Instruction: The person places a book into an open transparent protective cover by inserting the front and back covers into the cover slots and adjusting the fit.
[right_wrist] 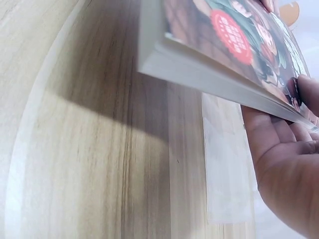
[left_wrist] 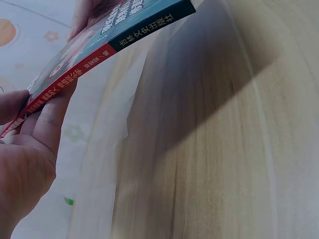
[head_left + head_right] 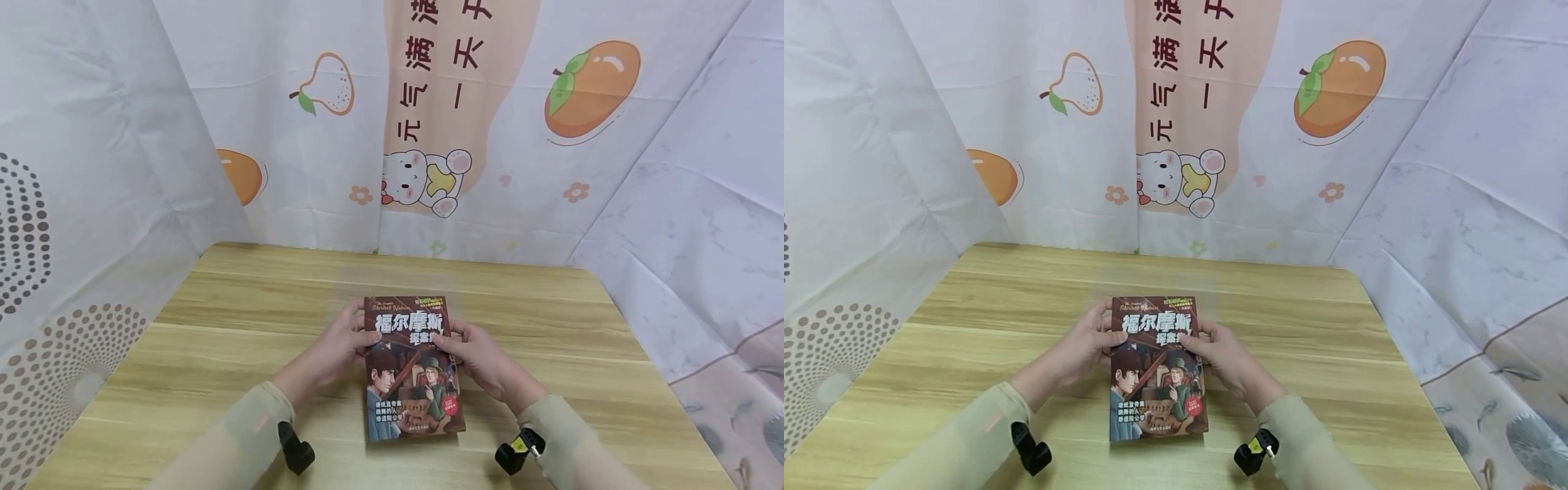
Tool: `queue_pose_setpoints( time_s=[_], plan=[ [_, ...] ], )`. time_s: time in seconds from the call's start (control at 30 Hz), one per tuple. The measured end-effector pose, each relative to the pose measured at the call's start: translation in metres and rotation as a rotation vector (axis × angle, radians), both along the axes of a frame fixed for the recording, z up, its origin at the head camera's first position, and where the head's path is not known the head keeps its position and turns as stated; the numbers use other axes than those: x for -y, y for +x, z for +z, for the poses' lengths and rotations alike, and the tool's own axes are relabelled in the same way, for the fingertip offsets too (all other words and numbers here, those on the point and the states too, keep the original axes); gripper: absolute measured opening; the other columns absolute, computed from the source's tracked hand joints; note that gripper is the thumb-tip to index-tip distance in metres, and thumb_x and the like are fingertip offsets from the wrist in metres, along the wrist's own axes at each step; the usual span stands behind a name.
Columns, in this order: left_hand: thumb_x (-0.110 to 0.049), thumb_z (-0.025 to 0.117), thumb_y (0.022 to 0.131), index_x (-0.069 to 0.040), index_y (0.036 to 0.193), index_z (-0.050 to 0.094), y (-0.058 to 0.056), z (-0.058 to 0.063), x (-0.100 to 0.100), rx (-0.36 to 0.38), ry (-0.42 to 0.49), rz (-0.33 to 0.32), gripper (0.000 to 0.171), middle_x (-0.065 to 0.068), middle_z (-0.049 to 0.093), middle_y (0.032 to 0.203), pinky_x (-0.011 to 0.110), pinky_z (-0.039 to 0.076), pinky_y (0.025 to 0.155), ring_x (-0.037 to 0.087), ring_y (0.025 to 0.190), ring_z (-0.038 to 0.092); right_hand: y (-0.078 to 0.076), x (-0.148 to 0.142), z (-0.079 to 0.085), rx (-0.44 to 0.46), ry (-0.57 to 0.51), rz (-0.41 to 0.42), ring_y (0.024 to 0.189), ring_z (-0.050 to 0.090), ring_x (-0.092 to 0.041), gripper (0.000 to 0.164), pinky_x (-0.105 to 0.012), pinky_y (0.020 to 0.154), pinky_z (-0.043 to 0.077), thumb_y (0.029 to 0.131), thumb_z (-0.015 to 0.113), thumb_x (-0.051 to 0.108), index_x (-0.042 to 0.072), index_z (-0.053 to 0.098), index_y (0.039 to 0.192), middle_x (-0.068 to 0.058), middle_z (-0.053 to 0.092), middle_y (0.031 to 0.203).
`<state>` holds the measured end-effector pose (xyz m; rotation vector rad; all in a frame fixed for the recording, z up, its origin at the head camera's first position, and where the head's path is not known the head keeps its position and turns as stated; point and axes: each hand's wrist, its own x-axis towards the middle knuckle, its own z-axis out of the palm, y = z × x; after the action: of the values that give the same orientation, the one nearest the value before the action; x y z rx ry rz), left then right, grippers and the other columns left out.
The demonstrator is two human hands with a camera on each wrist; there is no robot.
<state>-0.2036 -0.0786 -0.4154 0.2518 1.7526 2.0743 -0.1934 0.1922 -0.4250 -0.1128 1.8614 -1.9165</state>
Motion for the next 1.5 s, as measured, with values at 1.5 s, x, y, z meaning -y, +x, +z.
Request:
queue_pose_setpoints(
  time_s=[1.5],
  plan=[
    [-0.043,0.045,0.101,-0.015,0.139,0.047,-0.039,-0.009,-0.005,-0.367,-0.598,0.095,0.047,0.011,0.061,0.122,0.05,0.046,0.095,0.027,0.11,0.057,-0.006,-0.006,0.02,-0.019,-0.028,-0.062,0.085,0.067,-0.024,0.041,-0.037,0.075,0.058,0.099,0.056,0.019,-0.01,0.043,0.124,-0.013,0.069,0.099]
  ],
)
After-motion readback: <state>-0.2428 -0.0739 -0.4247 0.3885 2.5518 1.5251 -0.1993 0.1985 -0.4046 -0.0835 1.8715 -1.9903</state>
